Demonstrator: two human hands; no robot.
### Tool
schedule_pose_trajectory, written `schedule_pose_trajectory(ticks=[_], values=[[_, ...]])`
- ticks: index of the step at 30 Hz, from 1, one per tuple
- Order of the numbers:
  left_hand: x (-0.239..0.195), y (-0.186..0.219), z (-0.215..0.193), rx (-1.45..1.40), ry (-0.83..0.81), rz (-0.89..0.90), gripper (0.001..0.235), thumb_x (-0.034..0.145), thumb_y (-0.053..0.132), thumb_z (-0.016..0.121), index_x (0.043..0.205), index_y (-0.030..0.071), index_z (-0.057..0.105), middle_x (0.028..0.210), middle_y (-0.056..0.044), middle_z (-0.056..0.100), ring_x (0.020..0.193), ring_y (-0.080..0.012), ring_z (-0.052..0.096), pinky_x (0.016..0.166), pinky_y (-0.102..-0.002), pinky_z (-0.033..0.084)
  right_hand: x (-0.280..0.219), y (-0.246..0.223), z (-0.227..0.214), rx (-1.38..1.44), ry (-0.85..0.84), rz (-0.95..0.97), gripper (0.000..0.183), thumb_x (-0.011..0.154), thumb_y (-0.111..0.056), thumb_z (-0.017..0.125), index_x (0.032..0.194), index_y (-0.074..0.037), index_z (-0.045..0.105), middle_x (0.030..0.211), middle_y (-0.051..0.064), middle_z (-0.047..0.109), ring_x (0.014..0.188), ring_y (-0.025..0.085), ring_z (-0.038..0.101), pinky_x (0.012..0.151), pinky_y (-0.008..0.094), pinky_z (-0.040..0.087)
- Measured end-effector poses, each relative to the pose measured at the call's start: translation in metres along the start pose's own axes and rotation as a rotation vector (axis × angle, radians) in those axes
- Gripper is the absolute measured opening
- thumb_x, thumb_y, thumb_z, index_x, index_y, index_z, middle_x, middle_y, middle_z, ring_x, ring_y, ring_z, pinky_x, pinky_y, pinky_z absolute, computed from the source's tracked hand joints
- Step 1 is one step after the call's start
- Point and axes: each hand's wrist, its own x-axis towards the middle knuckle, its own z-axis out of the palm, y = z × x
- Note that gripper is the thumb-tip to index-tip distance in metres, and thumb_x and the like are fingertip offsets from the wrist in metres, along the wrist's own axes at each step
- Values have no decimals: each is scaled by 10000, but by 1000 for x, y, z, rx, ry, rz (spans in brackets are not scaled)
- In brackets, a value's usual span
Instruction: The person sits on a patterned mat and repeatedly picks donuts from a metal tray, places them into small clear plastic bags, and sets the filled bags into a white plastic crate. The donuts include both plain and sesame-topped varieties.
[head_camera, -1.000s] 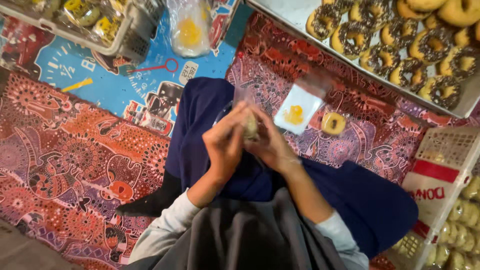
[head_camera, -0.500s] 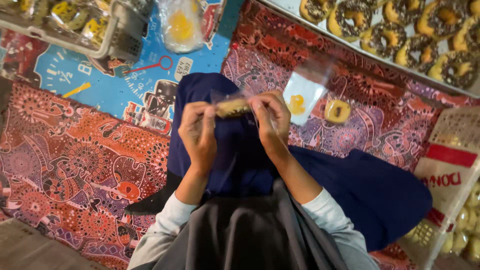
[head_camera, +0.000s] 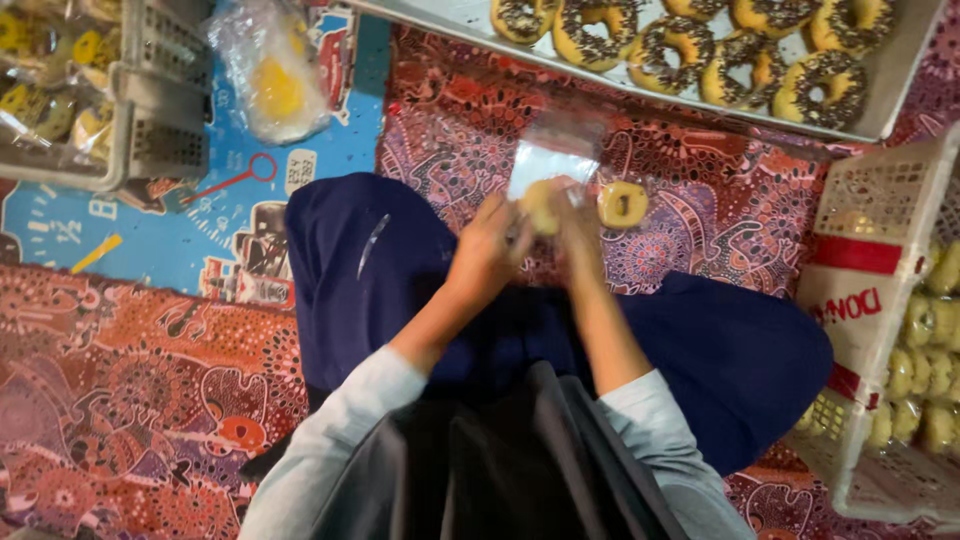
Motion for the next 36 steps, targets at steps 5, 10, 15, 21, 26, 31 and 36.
schedule_pose_trajectory(ticks=[5, 10, 15, 21, 26, 31, 36], values=[[80, -73, 93, 350, -60, 114, 431, 713, 41, 687, 1116, -29, 551, 1108, -278, 602, 893, -472, 648, 699, -517, 553, 60, 2, -82, -78, 340, -613, 438, 1102, -390, 522, 1220, 22, 614, 1080, 169, 673, 1004, 265, 652, 929, 412, 539], [85, -112, 113, 526, -383, -89, 288, 812, 5, 639, 1094, 41, 593, 1140, -199, 641, 775, -421, 702, 677, -526, 564, 54, -2, -88, -596, 504, -921, 425, 1040, -256, 663, 1369, 4, 600, 1380, 293, 543, 1313, 396, 468, 1072, 506, 386], [71, -62, 82, 337, -241, 58, 169, 896, 87, 677, 1057, 121, 639, 1199, -125, 688, 744, -364, 717, 667, -457, 585, 48, -58, -45, -537, 140, -887, 470, 943, -212, 785, 1310, 30, 618, 1191, 249, 641, 1099, 337, 594, 912, 430, 483], [87, -1, 32, -204, 143, -99, 388, 849, -24, 693, 1202, -12, 532, 1111, -147, 673, 766, -243, 736, 627, -311, 596, -5, -100, -25, -465, -211, -982, 181, 920, -55, 757, 1102, -62, 758, 1004, 93, 786, 870, 202, 747, 712, 297, 550], [92, 12, 17, -276, 251, -183, 218, 937, -33, 660, 1139, 36, 611, 966, -109, 746, 789, -177, 767, 686, -290, 625, -101, -125, -18, -208, 8, -1213, 487, 856, -58, 723, 1302, 32, 549, 1314, 207, 552, 1207, 287, 562, 872, 313, 550], [66, 53, -4, 0, 200, 288, 165, 877, -8, 756, 1016, 59, 697, 947, -150, 754, 794, -240, 718, 723, -338, 578, -119, -131, -11, -581, 10, -1306, 379, 932, 34, 696, 1308, 7, 659, 1291, 182, 677, 1239, 298, 634, 1172, 623, 277], [72, 75, -25, -891, 489, -85, 562, 777, 18, 757, 1275, 212, 585, 1167, 2, 673, 1030, -194, 692, 916, -341, 563, -98, -122, 0, -422, -295, -1199, 481, 922, -36, 731, 1388, -83, 619, 1385, 182, 647, 1320, 315, 588, 1088, 448, 542]])
